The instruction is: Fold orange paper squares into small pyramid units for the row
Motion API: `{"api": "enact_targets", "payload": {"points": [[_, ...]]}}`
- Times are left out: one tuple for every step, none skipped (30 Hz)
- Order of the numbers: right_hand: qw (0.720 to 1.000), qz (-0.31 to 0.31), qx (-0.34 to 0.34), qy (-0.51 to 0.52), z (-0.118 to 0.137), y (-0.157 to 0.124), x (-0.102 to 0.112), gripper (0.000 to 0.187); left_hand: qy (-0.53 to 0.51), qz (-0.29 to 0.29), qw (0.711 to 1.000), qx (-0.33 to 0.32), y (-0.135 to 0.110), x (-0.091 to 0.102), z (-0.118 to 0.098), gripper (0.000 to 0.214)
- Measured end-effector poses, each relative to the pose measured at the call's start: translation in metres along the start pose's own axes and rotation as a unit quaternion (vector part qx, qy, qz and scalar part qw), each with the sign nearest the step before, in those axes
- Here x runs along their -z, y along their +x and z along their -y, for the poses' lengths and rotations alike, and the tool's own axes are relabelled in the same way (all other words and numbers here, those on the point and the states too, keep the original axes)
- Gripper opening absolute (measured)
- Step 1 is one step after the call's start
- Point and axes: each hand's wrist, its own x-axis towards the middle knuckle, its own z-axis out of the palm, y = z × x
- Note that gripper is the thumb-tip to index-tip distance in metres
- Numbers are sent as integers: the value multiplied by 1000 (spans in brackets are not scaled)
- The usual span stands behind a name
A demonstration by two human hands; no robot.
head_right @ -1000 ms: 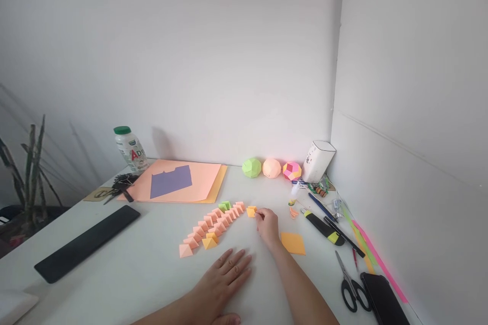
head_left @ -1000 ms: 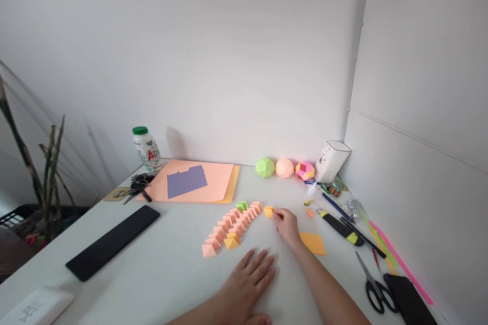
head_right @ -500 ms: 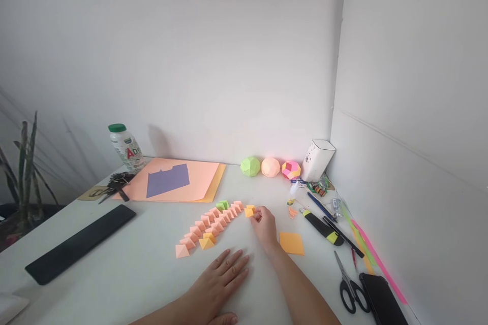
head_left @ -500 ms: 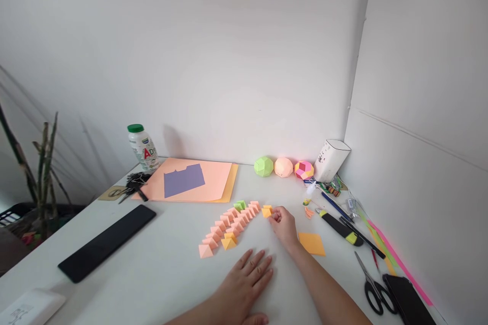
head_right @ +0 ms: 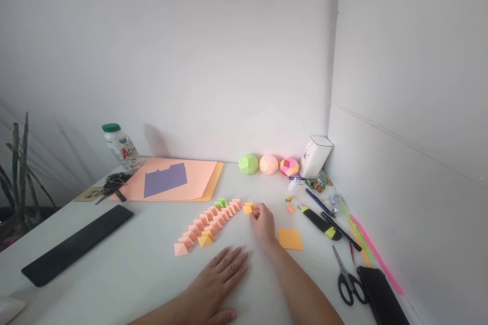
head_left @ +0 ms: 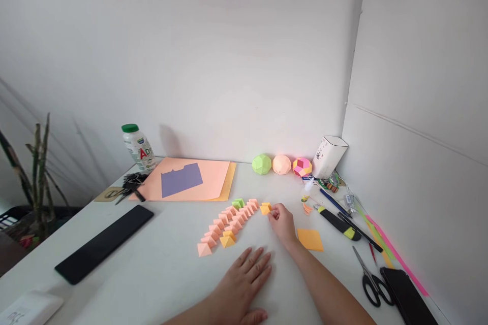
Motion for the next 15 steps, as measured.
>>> {"api": "enact_targets", "payload": {"points": [[1000, 0, 2, -1, 0, 0, 0, 13, -1, 1, 1000, 0, 0, 0, 0, 73], [1000, 0, 4, -3, 1, 0, 0, 13, -3, -1, 1000, 1, 0, -1, 0, 73], [1000, 0, 6, -4, 1, 0, 1, 13, -4, -4, 1000, 1, 0, -1, 0, 74], [1000, 1, 8, -5, 2, -1, 1, 13, -5, -5, 1000, 0, 0, -1, 0, 74], [1000, 1, 10, -6, 3, -1, 2, 13, -7, -4, 1000, 1, 0, -1, 0, 74], [1000, 2, 12, -8, 4, -1, 2, 13, -9, -1, 1000, 2, 0, 0, 0, 73], [1000, 3, 14, -9, 4, -2, 3, 13, -10, 5, 1000, 3, 0, 0, 0, 74], [1000, 3, 16, -11, 5, -3, 3, 13, -12, 9, 1000, 3, 0, 1, 0, 74], [1000, 4, 19, -14, 5, -3, 3, 13, -13, 12, 1000, 2, 0, 1, 0, 74], [1000, 5, 22, -18, 5, -4, 3, 14, -13, 12, 1000, 0, 0, 2, 0, 74], [999, 8, 25, -21, 5, -5, 3, 15, -11, 9, 1000, -2, 0, 2, 1, 74], [999, 12, 28, -26, 5, -6, 3, 16, -9, 5, 1000, -6, 0, 2, 1, 74], [999, 18, 32, -31, 6, -7, 4, 17, -5, 1, 1000, -9, 0, 2, 1, 74], [998, 25, 37, -37, 7, -8, 6, 19, -1, -2, 1000, -10, 0, 2, 1, 74], [998, 33, 42, -44, 9, -11, 9, 20, 3, -3, 1000, -10, 0, 2, 1, 74]]}}
